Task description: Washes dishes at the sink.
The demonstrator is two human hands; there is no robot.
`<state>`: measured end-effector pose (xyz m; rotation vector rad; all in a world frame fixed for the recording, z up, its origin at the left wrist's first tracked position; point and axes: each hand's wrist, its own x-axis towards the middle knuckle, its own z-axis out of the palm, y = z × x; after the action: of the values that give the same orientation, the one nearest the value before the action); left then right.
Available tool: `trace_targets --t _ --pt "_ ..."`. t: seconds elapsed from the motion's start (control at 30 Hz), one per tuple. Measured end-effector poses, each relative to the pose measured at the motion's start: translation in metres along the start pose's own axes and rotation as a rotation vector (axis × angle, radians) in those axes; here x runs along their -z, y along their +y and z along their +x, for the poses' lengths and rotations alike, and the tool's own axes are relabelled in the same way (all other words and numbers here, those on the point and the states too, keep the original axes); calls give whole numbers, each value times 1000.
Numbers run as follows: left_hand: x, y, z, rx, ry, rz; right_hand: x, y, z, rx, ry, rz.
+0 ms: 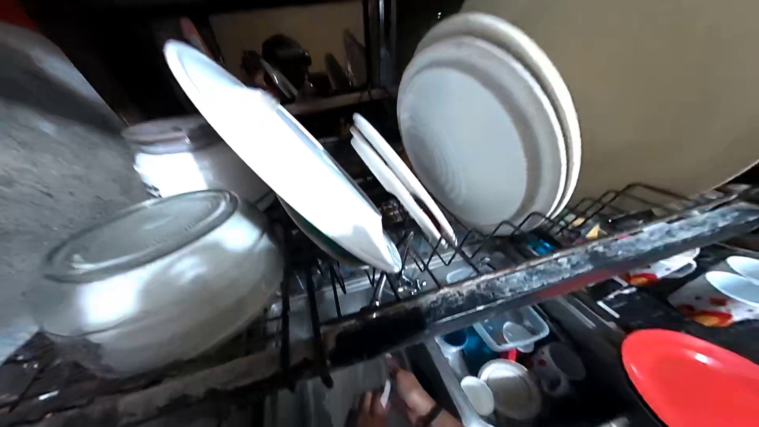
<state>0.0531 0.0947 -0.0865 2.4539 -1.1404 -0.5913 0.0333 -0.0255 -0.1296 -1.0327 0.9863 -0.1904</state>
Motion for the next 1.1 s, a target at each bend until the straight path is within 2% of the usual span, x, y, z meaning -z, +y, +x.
trace_targets --t 0.03,0.07,0.1,0.17,0.27,0.3,0.37,0.4,0.43,0.5,0.57,0.67,0.7,0.77,0.83,0.9,1.0,1.1 --pt "24 11 7 133 -110 -26 -10 -4 -11 43 -72 -31" --pt "31 7 16 202 -107 -73 -20 -7 -21 126 -158 -85" --pt "22 -8 25 212 15 -130 -31 -6 -25 226 -213 -144" --pt "25 -18 33 225 156 -290 -44 -1 -19 392 -242 -207" --pt "37 -18 32 187 383 -500 -42 15 11 457 -158 -89" --pt "41 -19 30 150 444 -535 -36 21 21 395 -133 -63" --pt "48 -17 23 67 499 -487 -18 25 21 63 -229 52" --pt "54 -11 19 37 475 -422 -10 24 17 -91 -296 166" --pt "57 -4 15 -4 414 -342 -1 18 12 -164 -356 276" --pt "45 3 7 -155 313 -161 16 -3 1 -182 -394 430" --pt "13 1 3 -355 305 -41 31 -23 -10 -220 -351 451" --pt "-24 -9 3 -424 132 -229 39 -29 -24 -231 -274 307" --pt "-34 -17 10 -396 99 -308 40 -25 -30 -183 -281 237" --pt "-49 -40 37 -293 161 -280 41 -21 -48 -68 -326 101" --pt "-38 -58 61 -89 138 -199 45 -19 -62 35 -357 2" --pt "-35 -85 82 1 136 -135 60 -22 -71 122 -353 -56" --pt "-37 -110 99 69 9 -110 103 -29 -83 274 -148 -144" --pt "-60 -130 100 235 4 -48 160 -40 -107 309 281 -71"
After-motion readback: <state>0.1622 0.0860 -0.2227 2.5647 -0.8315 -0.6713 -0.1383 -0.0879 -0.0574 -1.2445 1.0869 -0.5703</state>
